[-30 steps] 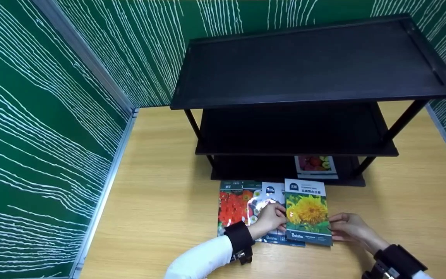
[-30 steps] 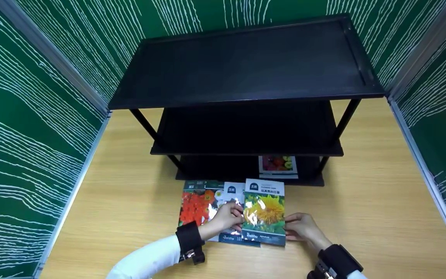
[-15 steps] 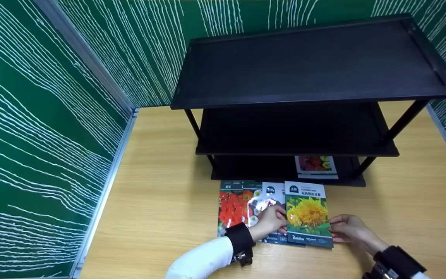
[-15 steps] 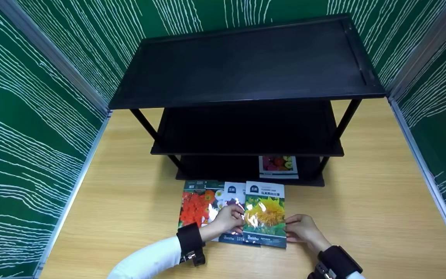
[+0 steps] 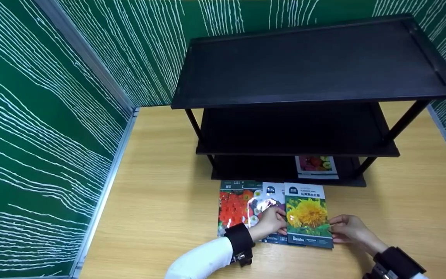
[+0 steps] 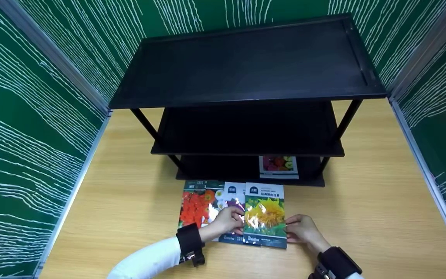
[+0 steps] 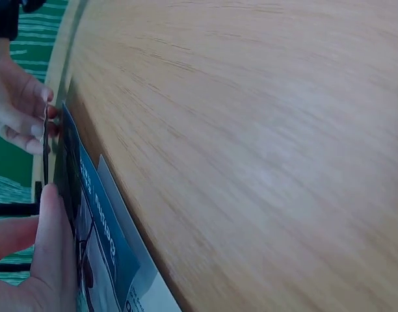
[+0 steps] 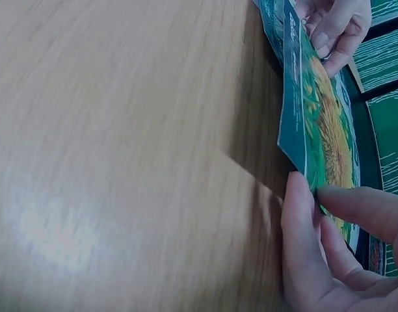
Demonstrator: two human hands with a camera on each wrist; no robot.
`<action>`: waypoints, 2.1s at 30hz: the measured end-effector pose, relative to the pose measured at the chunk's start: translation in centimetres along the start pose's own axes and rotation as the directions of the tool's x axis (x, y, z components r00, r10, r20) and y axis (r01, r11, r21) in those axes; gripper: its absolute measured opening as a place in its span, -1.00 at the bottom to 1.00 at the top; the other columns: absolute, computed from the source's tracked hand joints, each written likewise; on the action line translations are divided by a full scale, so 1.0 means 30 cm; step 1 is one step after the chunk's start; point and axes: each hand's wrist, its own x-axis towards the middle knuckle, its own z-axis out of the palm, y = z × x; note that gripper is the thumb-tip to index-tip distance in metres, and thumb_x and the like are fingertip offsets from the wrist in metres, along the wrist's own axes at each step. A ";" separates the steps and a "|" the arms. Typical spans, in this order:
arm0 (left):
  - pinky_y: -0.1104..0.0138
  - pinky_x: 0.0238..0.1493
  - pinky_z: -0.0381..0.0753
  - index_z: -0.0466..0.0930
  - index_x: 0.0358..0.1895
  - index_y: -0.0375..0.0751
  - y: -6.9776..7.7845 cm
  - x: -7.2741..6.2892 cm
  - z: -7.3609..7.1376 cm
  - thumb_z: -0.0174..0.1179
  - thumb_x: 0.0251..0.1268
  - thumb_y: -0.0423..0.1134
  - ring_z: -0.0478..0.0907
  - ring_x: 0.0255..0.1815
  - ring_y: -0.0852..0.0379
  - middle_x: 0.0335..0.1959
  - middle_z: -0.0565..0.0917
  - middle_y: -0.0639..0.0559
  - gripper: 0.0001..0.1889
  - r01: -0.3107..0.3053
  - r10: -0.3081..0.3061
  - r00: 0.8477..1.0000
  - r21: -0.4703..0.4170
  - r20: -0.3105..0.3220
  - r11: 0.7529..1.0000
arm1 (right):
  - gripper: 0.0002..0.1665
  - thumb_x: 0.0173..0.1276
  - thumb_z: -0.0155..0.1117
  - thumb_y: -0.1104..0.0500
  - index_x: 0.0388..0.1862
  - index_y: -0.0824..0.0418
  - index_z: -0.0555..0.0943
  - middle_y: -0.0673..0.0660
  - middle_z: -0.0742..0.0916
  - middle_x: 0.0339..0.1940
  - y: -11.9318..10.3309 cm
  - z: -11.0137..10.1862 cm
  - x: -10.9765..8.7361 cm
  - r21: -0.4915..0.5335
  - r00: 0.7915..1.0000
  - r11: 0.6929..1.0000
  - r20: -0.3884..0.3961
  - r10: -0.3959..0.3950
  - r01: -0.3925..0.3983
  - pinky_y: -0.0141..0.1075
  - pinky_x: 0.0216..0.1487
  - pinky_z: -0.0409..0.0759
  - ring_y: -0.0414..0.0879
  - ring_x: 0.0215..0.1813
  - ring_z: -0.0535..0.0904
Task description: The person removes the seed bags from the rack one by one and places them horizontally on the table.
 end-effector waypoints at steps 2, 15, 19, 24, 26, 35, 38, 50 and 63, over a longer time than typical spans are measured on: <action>0.32 -0.64 0.61 0.42 -0.29 -0.42 0.003 -0.002 0.001 0.08 -0.11 -0.67 0.53 -0.71 0.01 -0.66 0.44 -0.01 -0.75 0.006 -0.006 1.000 0.014 -0.001 1.000 | -0.69 0.13 0.10 0.43 -0.16 0.59 0.36 0.12 0.58 -0.49 0.004 -0.004 0.000 -0.002 1.000 1.000 0.015 -0.007 0.007 -0.26 -0.36 0.64 -0.14 -0.51 0.56; 0.34 -0.69 0.59 0.49 -0.27 -0.36 0.038 -0.006 -0.009 0.12 -0.05 -0.55 0.43 -0.82 0.16 -0.65 0.54 -0.11 -0.79 0.050 -0.047 0.999 0.121 -0.024 0.991 | -0.63 0.17 0.12 0.35 -0.12 0.62 0.38 0.07 0.66 -0.47 -0.009 -0.041 -0.015 0.006 0.991 0.997 0.111 -0.073 0.073 -0.28 -0.33 0.63 -0.13 -0.46 0.60; 0.35 -0.71 0.57 0.51 -0.30 -0.36 0.058 0.010 -0.019 0.10 -0.06 -0.55 0.38 -0.84 0.21 -0.64 0.56 -0.15 -0.81 0.009 -0.005 1.000 0.153 -0.025 0.988 | -0.64 0.18 0.12 0.34 -0.11 0.60 0.39 0.09 0.67 -0.44 -0.034 -0.047 -0.013 -0.027 0.994 0.997 0.084 -0.069 0.071 -0.30 -0.34 0.63 -0.12 -0.44 0.61; 0.34 -0.71 0.56 0.51 -0.30 -0.39 0.085 0.034 -0.027 0.08 -0.02 -0.53 0.53 -0.73 -0.02 -0.60 0.58 -0.20 -0.84 -0.029 0.030 1.000 0.155 -0.004 0.987 | -0.58 0.19 0.10 0.33 -0.06 0.65 0.34 0.13 0.67 -0.38 -0.067 -0.056 -0.004 -0.050 0.991 0.993 0.084 -0.106 0.110 -0.25 -0.28 0.63 -0.07 -0.40 0.62; 0.33 -0.69 0.57 0.51 -0.28 -0.40 0.101 0.041 -0.029 0.08 0.00 -0.52 0.56 -0.65 -0.11 -0.58 0.59 -0.24 -0.84 -0.039 0.039 0.999 0.153 0.006 0.987 | -0.55 0.20 0.08 0.34 -0.04 0.67 0.30 0.15 0.67 -0.35 -0.082 -0.062 -0.003 -0.046 0.985 0.989 0.102 -0.138 0.143 -0.23 -0.26 0.62 -0.06 -0.38 0.62; 0.23 -0.53 0.63 0.53 -0.21 -0.38 0.170 0.075 -0.028 0.08 0.03 -0.51 0.58 -0.50 -0.19 -0.58 0.58 -0.15 -0.79 -0.056 0.061 0.998 0.175 -0.020 0.983 | -0.50 0.22 0.08 0.30 0.01 0.67 0.27 0.22 0.66 -0.27 -0.141 -0.088 0.006 -0.081 0.974 0.974 0.100 -0.204 0.212 -0.22 -0.22 0.61 -0.06 -0.33 0.62; 0.23 -0.52 0.63 0.54 -0.20 -0.41 0.190 0.091 -0.027 0.07 0.01 -0.52 0.59 -0.50 -0.19 -0.63 0.56 -0.06 -0.77 -0.067 0.075 0.997 0.171 -0.037 0.983 | -0.50 0.23 0.08 0.30 0.02 0.67 0.27 0.21 0.66 -0.27 -0.155 -0.098 0.011 -0.095 0.971 0.968 0.084 -0.225 0.233 -0.23 -0.22 0.61 -0.08 -0.33 0.61; 0.39 -0.58 0.60 0.58 -0.32 -0.23 0.157 0.243 -0.025 0.14 -0.01 -0.48 0.57 -0.63 0.08 -0.58 0.61 -0.03 -0.84 -0.118 0.130 0.988 0.136 -0.083 0.984 | -0.56 0.26 0.06 0.32 -0.02 0.68 0.31 0.15 0.68 -0.33 -0.209 -0.134 0.049 -0.111 0.961 0.955 0.040 -0.273 0.275 -0.25 -0.25 0.62 -0.12 -0.37 0.63; 0.32 -0.59 0.57 0.54 -0.21 -0.40 0.267 0.206 -0.015 0.06 0.06 -0.52 0.56 -0.57 -0.07 -0.49 0.62 -0.25 -0.80 -0.101 0.122 0.977 0.126 -0.172 0.987 | -0.46 0.26 0.07 0.29 0.08 0.66 0.22 0.03 0.67 -0.37 -0.270 -0.162 0.082 -0.168 0.959 0.949 -0.053 -0.279 0.267 -0.32 -0.25 0.62 -0.21 -0.39 0.60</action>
